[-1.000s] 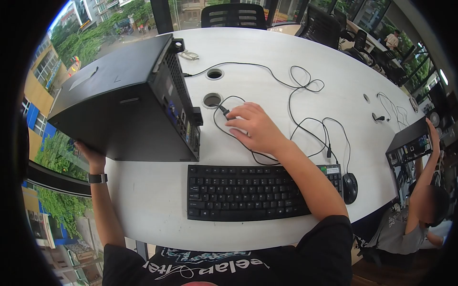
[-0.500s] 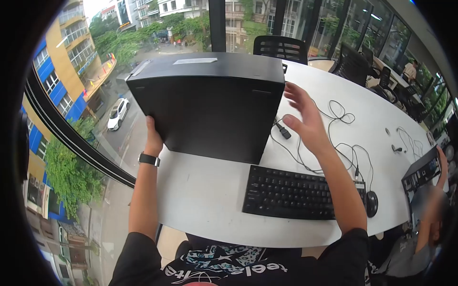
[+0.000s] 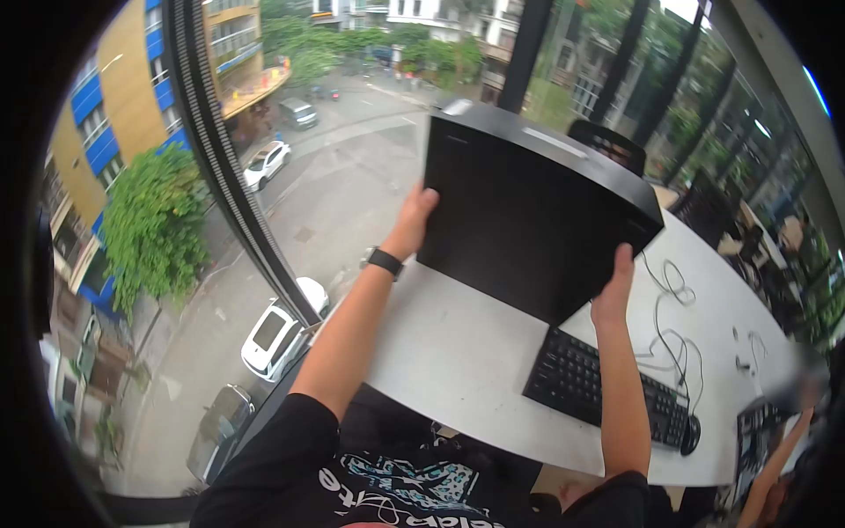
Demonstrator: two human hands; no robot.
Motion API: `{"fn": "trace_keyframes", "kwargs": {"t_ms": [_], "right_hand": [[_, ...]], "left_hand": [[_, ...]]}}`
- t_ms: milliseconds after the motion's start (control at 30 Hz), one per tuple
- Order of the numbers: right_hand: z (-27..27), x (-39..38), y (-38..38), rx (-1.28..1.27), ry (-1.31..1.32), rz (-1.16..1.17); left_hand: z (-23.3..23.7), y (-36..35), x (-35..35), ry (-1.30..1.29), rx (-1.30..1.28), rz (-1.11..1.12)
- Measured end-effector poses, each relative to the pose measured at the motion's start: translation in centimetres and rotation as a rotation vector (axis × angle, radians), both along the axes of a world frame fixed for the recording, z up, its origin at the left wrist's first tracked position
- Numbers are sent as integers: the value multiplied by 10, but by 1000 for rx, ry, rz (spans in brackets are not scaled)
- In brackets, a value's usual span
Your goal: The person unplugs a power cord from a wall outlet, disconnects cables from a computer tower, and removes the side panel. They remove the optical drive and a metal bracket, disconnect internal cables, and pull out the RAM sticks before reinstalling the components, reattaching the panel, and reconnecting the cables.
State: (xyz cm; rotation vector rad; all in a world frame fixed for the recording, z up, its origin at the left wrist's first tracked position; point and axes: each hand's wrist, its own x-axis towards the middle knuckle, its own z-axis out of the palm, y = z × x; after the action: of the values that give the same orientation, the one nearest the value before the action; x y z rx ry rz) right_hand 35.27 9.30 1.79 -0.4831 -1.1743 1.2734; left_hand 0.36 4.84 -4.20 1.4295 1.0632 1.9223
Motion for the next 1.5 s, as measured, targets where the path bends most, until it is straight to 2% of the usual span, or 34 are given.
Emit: {"fn": "trace_keyframes", "kwargs": {"t_ms": [100,233,333,500,633,700,767,833,900,933,1033,1133,1200,1233,1300,1367,1433,1467,1500], "right_hand": [[-2,-2,16,40,8,6],[-4,0,29,10,-11,17],[15,-12,24,-27,47,23],[5,-22,39,-53,62,119],[-4,-33,63,-117,59,193],[-9,-41,78,-120,50,254],[-11,-50,88,-121,2,298],[-19,-56,105,-112,16,343],[-14,-73,107,-70,44,362],[-15,-80,119,-136,33,382],[-3,-99,116,-111,-26,454],[-13,-104,137,-109,-45,482],[-14,-108,138,-105,-49,469],[-17,-104,137,-98,-54,421],[-15,-97,117,-110,-62,371],[0,-102,90,-40,-230,195],[20,-107,56,-25,-249,172],[28,-109,42,-92,-201,104],[31,-113,33,-162,-149,34]], "left_hand": [[18,-14,10,-59,75,-30],[21,-20,11,-81,94,-16],[24,-47,21,-57,29,46],[15,-84,38,-58,135,311],[21,-123,56,-94,82,315],[13,-135,65,-111,57,476],[11,-146,78,-160,80,455],[6,-155,89,-117,120,573],[3,-161,103,-149,125,587],[5,-166,112,-143,90,628],[10,-174,125,-139,3,695],[11,-176,125,-166,-20,687],[5,-181,114,8,33,659],[3,-180,105,9,36,661],[0,-186,88,-135,22,435],[3,-186,61,-73,22,412],[-16,-176,38,-273,-196,172],[1,-181,45,-360,-360,134],[-1,-181,44,-362,-363,131]]}}
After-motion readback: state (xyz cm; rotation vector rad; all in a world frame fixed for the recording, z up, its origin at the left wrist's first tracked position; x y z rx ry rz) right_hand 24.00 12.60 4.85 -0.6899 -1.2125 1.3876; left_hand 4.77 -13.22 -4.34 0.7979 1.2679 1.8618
